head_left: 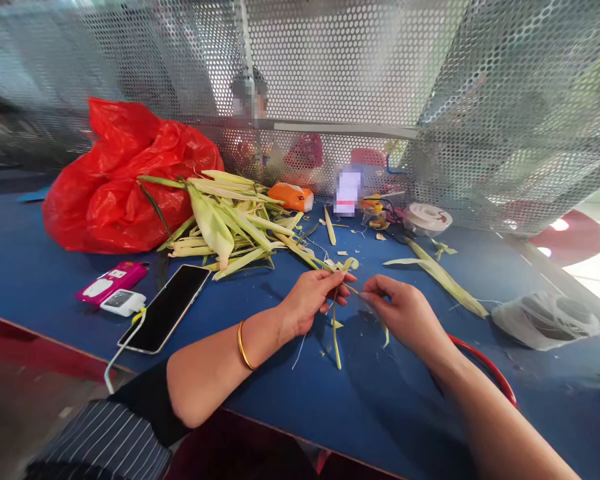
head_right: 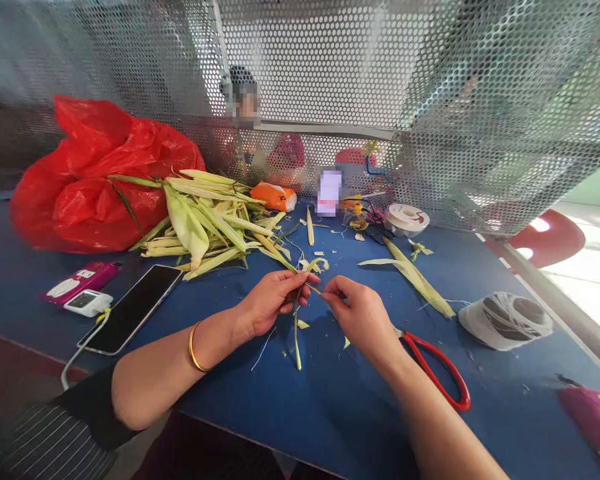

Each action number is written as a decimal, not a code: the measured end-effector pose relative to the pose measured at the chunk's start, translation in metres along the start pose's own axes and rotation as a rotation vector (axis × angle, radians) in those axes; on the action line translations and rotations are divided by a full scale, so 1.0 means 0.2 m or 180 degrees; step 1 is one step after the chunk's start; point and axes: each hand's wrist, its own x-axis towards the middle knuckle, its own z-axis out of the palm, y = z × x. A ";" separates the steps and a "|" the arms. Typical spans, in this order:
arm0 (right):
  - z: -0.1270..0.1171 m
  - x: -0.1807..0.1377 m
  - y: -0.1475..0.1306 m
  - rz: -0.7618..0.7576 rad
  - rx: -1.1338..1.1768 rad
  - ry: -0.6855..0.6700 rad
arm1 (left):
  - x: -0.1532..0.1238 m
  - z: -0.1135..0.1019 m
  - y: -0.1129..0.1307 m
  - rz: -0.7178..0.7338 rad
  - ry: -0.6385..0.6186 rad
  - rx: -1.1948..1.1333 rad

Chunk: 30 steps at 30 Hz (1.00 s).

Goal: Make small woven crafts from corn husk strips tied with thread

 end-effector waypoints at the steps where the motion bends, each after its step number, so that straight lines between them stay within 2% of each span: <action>1: 0.01 0.01 0.00 0.0002 0.0099 0.0096 | 0.00 0.00 0.00 -0.0022 -0.0076 -0.0004; 4: 0.04 0.02 0.01 0.0159 0.0838 0.0245 | -0.01 0.01 -0.01 -0.0214 -0.0373 0.0018; 8: 0.08 0.01 -0.02 0.0729 0.2253 0.0008 | -0.02 0.02 -0.02 -0.0448 -0.0641 0.0065; 12: 0.09 -0.01 -0.03 0.0951 0.2761 0.0251 | -0.03 0.03 -0.03 -0.0422 -0.0629 0.0133; 15: 0.11 0.00 -0.02 0.0891 0.2652 0.0660 | -0.03 0.04 -0.04 -0.0389 -0.0689 0.0216; 17: 0.11 0.01 0.00 0.0824 0.2389 0.0765 | -0.03 0.05 -0.04 -0.0365 -0.0700 0.0238; 22: 0.05 0.02 0.01 0.0237 0.0748 0.0935 | -0.03 0.03 -0.03 -0.0343 -0.0588 0.0031; 25: 0.00 0.01 0.00 0.0029 -0.0048 0.0637 | -0.01 0.02 -0.02 -0.0260 -0.0431 -0.0001; 28: -0.02 0.00 -0.01 -0.0094 -0.0124 0.0030 | 0.00 0.01 -0.02 -0.0108 -0.0167 0.0161; 30: -0.02 0.00 -0.01 -0.0192 -0.0172 -0.0054 | 0.00 0.01 -0.01 -0.0039 -0.0010 0.0299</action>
